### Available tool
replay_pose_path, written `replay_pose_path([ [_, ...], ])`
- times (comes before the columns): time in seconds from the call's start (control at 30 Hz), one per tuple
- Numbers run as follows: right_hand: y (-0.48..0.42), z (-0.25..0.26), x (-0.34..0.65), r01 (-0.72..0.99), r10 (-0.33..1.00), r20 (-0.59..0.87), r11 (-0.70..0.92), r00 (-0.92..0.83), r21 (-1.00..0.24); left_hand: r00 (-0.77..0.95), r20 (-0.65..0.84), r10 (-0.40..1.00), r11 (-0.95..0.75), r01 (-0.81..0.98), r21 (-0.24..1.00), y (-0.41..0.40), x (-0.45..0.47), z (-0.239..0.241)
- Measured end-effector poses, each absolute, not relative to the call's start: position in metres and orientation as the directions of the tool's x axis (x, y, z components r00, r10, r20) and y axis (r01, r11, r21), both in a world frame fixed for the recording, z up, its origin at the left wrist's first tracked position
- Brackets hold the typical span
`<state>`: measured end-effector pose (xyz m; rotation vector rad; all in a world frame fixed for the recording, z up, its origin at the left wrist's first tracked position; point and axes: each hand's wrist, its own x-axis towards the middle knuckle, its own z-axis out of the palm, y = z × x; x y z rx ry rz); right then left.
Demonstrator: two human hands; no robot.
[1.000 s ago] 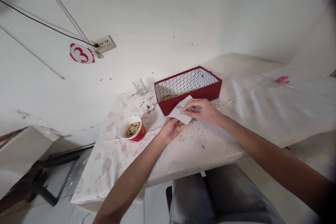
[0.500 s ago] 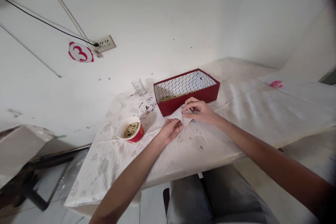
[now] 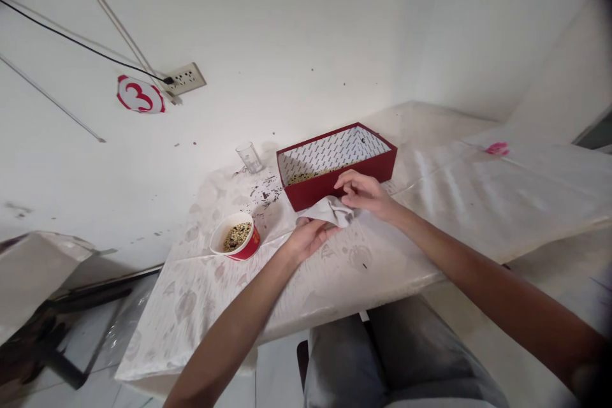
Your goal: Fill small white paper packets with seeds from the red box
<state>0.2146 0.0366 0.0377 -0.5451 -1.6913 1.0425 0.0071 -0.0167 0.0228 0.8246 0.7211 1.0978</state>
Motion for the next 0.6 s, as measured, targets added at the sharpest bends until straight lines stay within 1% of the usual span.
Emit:
replay_pose_path([
  [0.13, 0.0424, 0.0352, 0.2144, -0.150, 0.776, 0.573, 0.554, -0.263, -0.819, 0.285, -0.098, 0.953, 0.225, -0.454, 0.862, -0.0160, 0.0085, 0.0225],
  [0.3, 0.0425, 0.0346, 0.2137, -0.123, 0.790, 0.551, 0.539, -0.269, -0.833, 0.174, -0.128, 0.976, 0.200, -0.504, 0.840, -0.0140, 0.0101, 0.0195],
  [0.43, 0.0423, 0.0337, 0.2132, -0.136, 0.787, 0.555, 0.540, -0.268, -0.831, 0.097, -0.179, 0.979, 0.203, -0.489, 0.848, -0.0107, 0.0087, 0.0147],
  [0.6, 0.0407, 0.0355, 0.2133, -0.137, 0.770, 0.569, 0.555, -0.289, -0.821, 0.148, -0.128, 0.981, 0.186, -0.499, 0.846, -0.0090, 0.0070, 0.0142],
])
